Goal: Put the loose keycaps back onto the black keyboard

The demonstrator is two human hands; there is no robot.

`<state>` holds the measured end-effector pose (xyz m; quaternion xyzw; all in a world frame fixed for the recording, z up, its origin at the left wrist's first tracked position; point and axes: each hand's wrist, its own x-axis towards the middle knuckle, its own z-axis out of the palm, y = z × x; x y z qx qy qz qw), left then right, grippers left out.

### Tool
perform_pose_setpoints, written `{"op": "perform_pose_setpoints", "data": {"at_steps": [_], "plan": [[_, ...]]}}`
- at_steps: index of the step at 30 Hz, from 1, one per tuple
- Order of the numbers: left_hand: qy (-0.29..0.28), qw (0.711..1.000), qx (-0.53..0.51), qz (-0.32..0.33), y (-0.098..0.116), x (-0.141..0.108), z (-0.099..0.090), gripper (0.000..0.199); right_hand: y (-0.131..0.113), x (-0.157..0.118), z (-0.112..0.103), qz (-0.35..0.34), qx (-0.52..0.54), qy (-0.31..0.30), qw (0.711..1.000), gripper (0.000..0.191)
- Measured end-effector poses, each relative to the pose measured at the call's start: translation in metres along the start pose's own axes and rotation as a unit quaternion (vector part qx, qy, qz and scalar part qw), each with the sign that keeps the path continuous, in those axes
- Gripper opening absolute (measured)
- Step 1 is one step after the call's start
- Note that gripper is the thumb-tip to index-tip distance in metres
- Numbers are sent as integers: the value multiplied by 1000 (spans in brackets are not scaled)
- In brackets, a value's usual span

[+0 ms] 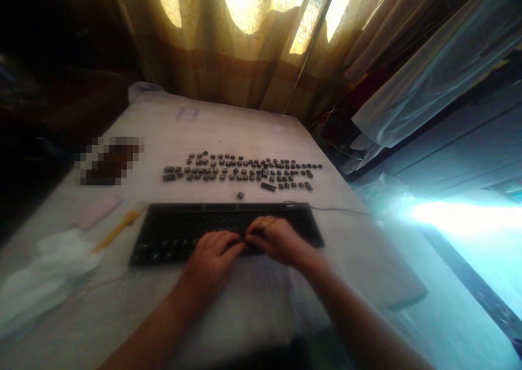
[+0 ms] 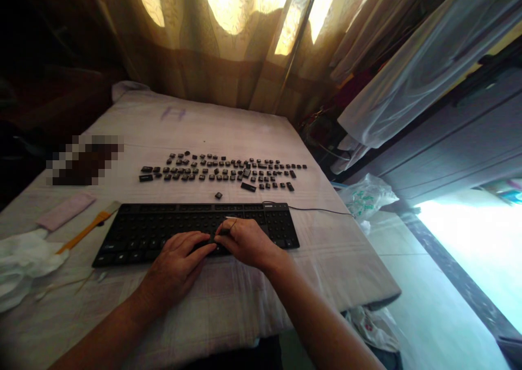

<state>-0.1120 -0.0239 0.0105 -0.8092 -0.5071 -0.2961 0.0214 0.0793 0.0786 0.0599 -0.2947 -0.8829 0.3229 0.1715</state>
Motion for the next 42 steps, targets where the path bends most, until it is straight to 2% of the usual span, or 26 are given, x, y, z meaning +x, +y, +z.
{"op": "perform_pose_setpoints", "data": {"at_steps": [4, 7, 13, 16, 21, 30, 33, 35, 39, 42], "plan": [[9, 1000, 1, 2, 0, 1, 0, 31, -8, 15, -10, 4, -39, -60, 997, 4], [4, 1000, -11, -3, 0, 1, -1, 33, -9, 20, -10, 9, -52, -78, 996, 8], [5, 1000, -12, -3, 1, 1, -1, 32, 0, 14, -3, -29, -56, -43, 997, 6], [6, 1000, 4, -2, 1, 0, 1, 30, 5, 8, -1, -21, -56, -31, 998, 7], [-3, 1000, 6, -3, 0, -1, 3, 29, 12, -5, 8, 4, 6, 43, 999, 16], [16, 1000, 8, 1, 1, 0, 4, 26, 14, -16, 23, -79, 7, 123, 989, 21], [15, 1000, 11, 2, 0, -1, 4, 25, 12, -14, 16, -32, 91, 221, 971, 20], [14, 1000, 10, 2, 0, 0, 4, 25, 10, -14, 10, -5, 131, 262, 956, 19], [19, 1000, 14, 7, 1, 0, 4, 27, 9, -19, 6, 23, 169, 245, 955, 18], [29, 999, 19, 16, 1, 0, 3, 27, 11, -24, 11, 64, 225, 261, 937, 23]]}}
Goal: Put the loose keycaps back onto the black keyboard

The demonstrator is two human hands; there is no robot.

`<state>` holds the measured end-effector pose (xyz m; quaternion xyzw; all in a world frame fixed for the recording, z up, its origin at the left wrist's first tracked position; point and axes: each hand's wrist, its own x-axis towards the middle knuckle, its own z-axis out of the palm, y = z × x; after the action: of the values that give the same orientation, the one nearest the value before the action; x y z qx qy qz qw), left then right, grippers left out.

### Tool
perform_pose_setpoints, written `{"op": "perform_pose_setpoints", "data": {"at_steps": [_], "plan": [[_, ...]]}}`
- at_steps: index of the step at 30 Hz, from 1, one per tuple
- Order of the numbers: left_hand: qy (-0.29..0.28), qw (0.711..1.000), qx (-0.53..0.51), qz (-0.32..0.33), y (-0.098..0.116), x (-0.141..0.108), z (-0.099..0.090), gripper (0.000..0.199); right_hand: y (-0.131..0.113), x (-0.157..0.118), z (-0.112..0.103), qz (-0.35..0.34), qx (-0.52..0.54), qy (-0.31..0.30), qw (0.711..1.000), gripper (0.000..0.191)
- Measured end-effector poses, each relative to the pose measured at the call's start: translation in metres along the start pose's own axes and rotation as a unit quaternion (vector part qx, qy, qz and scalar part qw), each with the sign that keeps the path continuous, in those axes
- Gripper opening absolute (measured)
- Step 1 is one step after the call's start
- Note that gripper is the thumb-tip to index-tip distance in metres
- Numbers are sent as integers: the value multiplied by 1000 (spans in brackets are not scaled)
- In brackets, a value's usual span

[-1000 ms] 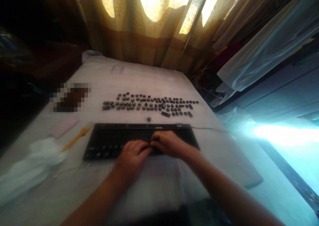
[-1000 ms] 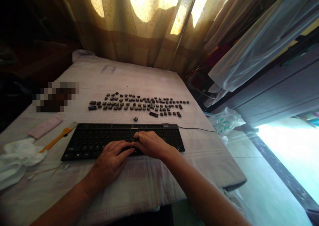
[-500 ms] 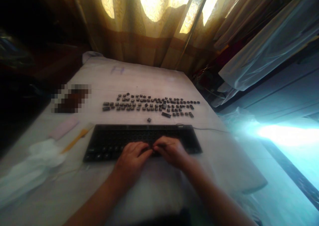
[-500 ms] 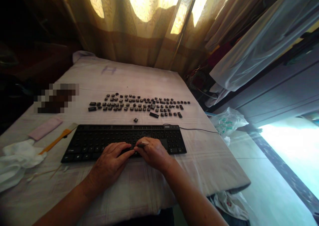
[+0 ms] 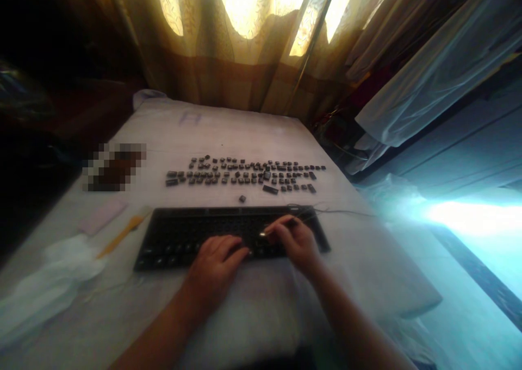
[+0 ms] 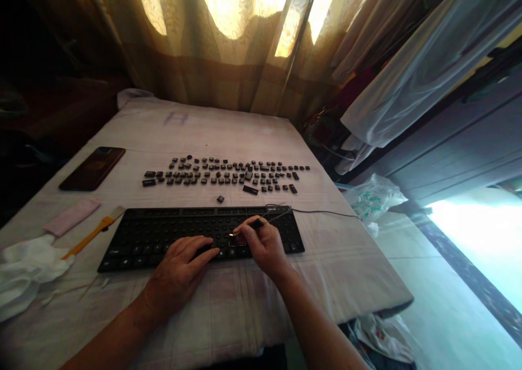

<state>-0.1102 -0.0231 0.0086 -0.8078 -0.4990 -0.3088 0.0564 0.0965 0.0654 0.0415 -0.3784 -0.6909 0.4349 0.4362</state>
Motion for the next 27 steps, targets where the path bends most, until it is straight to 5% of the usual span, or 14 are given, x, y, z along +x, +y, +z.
{"op": "perform_pose_setpoints", "data": {"at_steps": [11, 18, 24, 27], "plan": [[34, 992, -71, -97, 16, 10, -13, 21, -7, -34, 34, -41, 6, -22, 999, 16], [21, 995, -61, -75, 14, 3, -16, 18, -6, -43, 40, 17, 50, -41, 998, 20], [27, 996, -55, -66, 12, 7, -16, 19, -7, -34, 39, 100, 135, 61, 984, 34], [31, 996, -63, -60, 11, 9, -12, 17, -8, -25, 22, 123, 111, 76, 983, 38]]}}
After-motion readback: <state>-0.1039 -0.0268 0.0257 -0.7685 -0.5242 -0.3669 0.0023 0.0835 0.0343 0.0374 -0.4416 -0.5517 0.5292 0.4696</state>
